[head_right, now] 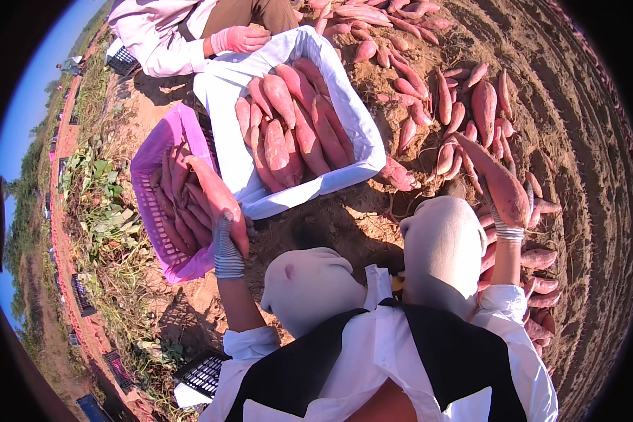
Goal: The person picks up sweet potatoes from a large pile on the ground and places them into a white-lined basket. The person repeatedly handles the tubers by hand, moving them from the pile into the basket.
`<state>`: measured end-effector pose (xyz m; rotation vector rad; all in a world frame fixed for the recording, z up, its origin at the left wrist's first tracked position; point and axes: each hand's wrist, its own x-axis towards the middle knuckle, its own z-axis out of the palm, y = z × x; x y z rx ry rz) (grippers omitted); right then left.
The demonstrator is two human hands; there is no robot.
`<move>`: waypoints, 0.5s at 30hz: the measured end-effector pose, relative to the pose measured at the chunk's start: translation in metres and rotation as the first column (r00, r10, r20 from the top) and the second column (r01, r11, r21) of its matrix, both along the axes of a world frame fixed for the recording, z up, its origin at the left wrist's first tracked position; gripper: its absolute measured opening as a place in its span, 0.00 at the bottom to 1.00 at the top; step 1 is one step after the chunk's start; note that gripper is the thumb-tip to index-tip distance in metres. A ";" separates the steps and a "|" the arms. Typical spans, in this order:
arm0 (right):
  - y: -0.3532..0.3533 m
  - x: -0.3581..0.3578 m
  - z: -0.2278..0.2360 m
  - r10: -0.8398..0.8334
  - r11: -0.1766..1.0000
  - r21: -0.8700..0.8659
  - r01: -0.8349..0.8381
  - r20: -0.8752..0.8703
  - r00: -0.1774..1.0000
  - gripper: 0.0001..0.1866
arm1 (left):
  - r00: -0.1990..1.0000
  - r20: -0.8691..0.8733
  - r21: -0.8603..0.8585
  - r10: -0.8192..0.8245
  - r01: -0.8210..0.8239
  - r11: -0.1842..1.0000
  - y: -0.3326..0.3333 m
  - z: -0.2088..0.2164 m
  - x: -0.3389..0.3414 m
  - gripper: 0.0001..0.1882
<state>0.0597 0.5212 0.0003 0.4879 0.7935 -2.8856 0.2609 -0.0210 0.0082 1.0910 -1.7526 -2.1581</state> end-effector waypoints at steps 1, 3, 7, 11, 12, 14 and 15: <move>-0.020 -0.005 0.020 0.184 0.973 -0.132 -0.190 -0.055 0.981 0.41 | 1.000 0.009 -0.029 -0.026 0.026 0.999 -0.001 -0.001 0.003 0.33; -0.049 -0.034 0.037 0.426 0.875 -0.134 -0.465 -0.243 0.871 0.38 | 0.996 0.025 -0.088 -0.083 0.085 0.993 -0.001 -0.004 0.001 0.31; -0.124 -0.067 0.092 0.703 0.708 0.287 -0.646 -0.195 0.684 0.32 | 0.985 -0.039 0.114 -0.166 0.169 0.979 0.007 -0.004 -0.033 0.29; -0.223 -0.088 0.118 0.915 0.273 0.842 -0.466 -0.078 0.395 0.31 | 0.971 -0.052 0.423 -0.232 0.232 0.876 0.004 -0.024 -0.079 0.28; -0.242 -0.098 0.111 0.929 0.185 0.927 -0.327 -0.057 0.365 0.29 | 0.967 -0.030 0.412 -0.255 0.244 0.878 0.017 -0.017 -0.097 0.29; -0.281 -0.103 0.085 0.941 0.083 0.985 -0.149 -0.028 0.338 0.28 | 0.963 0.104 0.363 -0.250 0.197 0.911 0.042 0.013 -0.126 0.30; -0.299 -0.101 0.079 0.940 0.072 0.991 -0.114 -0.029 0.340 0.28 | 0.929 0.022 0.376 -0.370 0.335 0.864 0.031 -0.011 -0.138 0.34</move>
